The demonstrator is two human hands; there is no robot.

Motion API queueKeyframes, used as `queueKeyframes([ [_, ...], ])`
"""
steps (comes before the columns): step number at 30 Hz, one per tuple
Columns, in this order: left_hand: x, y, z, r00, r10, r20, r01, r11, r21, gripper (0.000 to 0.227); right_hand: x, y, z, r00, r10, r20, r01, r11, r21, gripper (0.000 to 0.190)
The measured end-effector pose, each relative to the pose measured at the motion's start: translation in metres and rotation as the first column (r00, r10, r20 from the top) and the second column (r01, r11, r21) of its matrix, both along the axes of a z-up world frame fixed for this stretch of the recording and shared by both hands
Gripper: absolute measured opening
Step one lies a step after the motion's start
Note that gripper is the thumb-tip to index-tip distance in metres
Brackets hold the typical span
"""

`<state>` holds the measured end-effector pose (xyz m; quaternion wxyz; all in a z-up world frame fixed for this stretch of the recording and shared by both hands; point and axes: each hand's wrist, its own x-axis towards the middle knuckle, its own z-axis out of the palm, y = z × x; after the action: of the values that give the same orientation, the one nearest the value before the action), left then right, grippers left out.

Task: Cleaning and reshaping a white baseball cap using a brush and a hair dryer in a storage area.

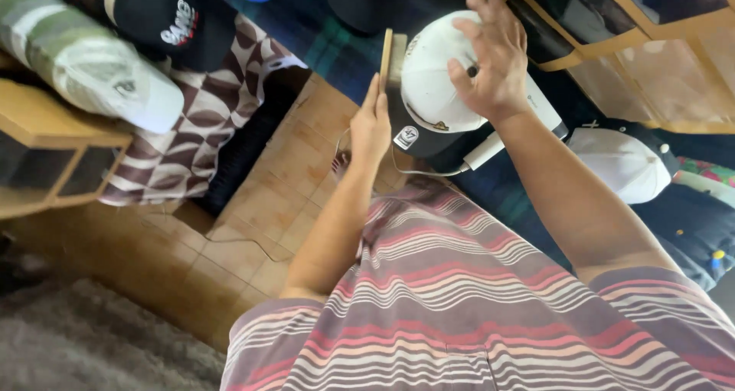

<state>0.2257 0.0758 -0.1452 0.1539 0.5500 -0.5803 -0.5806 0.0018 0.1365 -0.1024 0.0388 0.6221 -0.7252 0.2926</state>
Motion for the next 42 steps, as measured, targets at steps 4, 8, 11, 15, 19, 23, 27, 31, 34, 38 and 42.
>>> queueKeyframes([
  [4,0.009,0.020,0.020,0.983,-0.036,0.182,0.024,0.997,0.069,0.055,-0.002,0.001,-0.003,0.992,0.119,-0.030,-0.119,0.992,-0.029,0.037],
  [8,0.044,0.083,0.053,0.959,-0.145,0.243,0.126,0.988,0.090,0.059,-0.003,0.000,-0.002,0.995,0.097,0.010,-0.097,0.995,0.001,0.032],
  [11,0.059,0.115,0.036,0.950,-0.147,0.274,0.132,0.989,0.071,0.059,-0.005,0.000,-0.001,0.993,0.113,0.023,-0.113,0.993,0.042,0.034],
  [15,0.017,0.093,0.028,0.964,-0.056,0.260,0.059,0.998,-0.005,0.057,-0.006,0.001,0.000,0.993,0.121,0.004,-0.121,0.992,0.030,0.032],
  [19,-0.022,0.058,0.015,0.969,0.097,0.229,-0.098,0.995,-0.005,0.058,-0.008,0.000,-0.005,0.994,0.110,-0.005,-0.110,0.994,0.002,0.031],
  [23,-0.010,0.081,0.027,0.976,0.076,0.205,-0.081,0.997,0.014,0.058,-0.010,0.000,-0.007,0.994,0.106,0.024,-0.106,0.994,0.021,0.032],
  [27,0.026,0.130,0.042,0.967,0.021,0.255,-0.043,0.996,0.078,0.060,-0.012,0.003,-0.007,0.991,0.121,0.058,-0.122,0.993,0.005,0.032],
  [31,0.031,0.120,0.026,0.935,-0.005,0.354,-0.018,0.998,0.062,0.059,-0.012,0.001,-0.009,0.992,0.122,0.038,-0.122,0.993,-0.003,0.031],
  [34,0.015,0.092,0.007,0.944,0.082,0.319,-0.083,0.997,-0.011,0.056,-0.011,0.004,-0.011,0.991,0.126,0.038,-0.126,0.992,0.000,0.032],
  [38,-0.001,0.076,0.009,0.954,0.106,0.279,-0.100,0.994,-0.038,0.056,-0.013,0.002,-0.010,0.991,0.133,0.032,-0.132,0.990,-0.051,0.030],
  [42,0.053,0.126,-0.034,0.958,-0.008,0.286,0.060,0.983,-0.175,0.058,-0.015,0.006,-0.011,0.984,0.141,0.113,-0.124,0.982,-0.143,0.023],
])
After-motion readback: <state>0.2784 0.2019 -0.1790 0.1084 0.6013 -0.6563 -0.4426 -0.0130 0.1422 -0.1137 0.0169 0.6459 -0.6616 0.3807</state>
